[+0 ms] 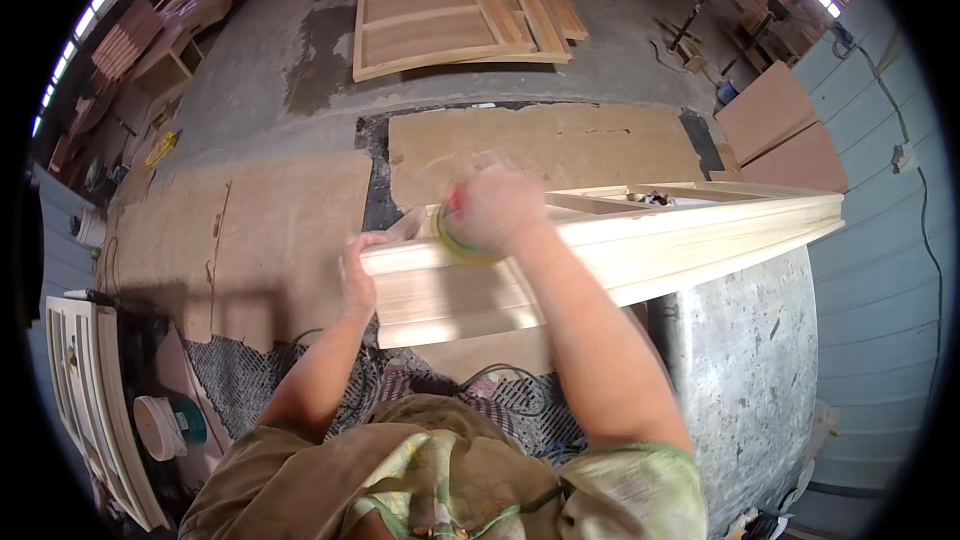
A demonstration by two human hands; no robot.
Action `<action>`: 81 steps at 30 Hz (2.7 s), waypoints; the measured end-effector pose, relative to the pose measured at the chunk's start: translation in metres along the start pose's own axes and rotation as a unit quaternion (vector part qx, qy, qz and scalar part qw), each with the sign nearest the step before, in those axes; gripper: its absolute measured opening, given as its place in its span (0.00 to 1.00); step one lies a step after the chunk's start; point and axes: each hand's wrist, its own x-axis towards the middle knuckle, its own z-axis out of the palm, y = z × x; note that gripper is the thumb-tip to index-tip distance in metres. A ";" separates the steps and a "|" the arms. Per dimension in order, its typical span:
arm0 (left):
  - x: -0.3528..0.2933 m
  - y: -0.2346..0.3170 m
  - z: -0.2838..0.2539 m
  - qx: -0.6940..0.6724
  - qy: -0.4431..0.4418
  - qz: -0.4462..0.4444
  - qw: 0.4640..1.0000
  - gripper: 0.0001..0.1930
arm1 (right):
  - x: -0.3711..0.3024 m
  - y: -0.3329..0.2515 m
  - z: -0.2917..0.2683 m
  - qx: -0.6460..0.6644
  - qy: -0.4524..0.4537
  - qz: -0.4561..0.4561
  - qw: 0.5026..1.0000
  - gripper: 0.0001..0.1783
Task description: The person sands the curved and flat surfaces of a wooden frame using a pneumatic orbital sander and then uses a small tool to scrape or clean around the joints of the frame.
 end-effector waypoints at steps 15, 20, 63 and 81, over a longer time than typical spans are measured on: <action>0.035 0.062 -0.015 0.160 -0.246 0.013 0.956 0.11 | -0.104 0.108 0.041 0.050 0.327 0.147 0.932 0.31; 0.034 0.093 -0.022 0.283 -0.299 0.092 0.907 0.21 | -0.107 0.047 0.071 -0.018 0.311 -0.082 0.947 0.24; 0.036 0.129 0.047 0.407 -0.428 0.157 0.792 0.33 | -0.082 0.177 -0.026 -0.024 0.097 0.286 0.953 0.34; 0.025 0.156 0.123 0.443 -0.410 0.092 0.792 0.34 | -0.134 0.141 0.058 -0.020 0.346 -0.067 0.936 0.28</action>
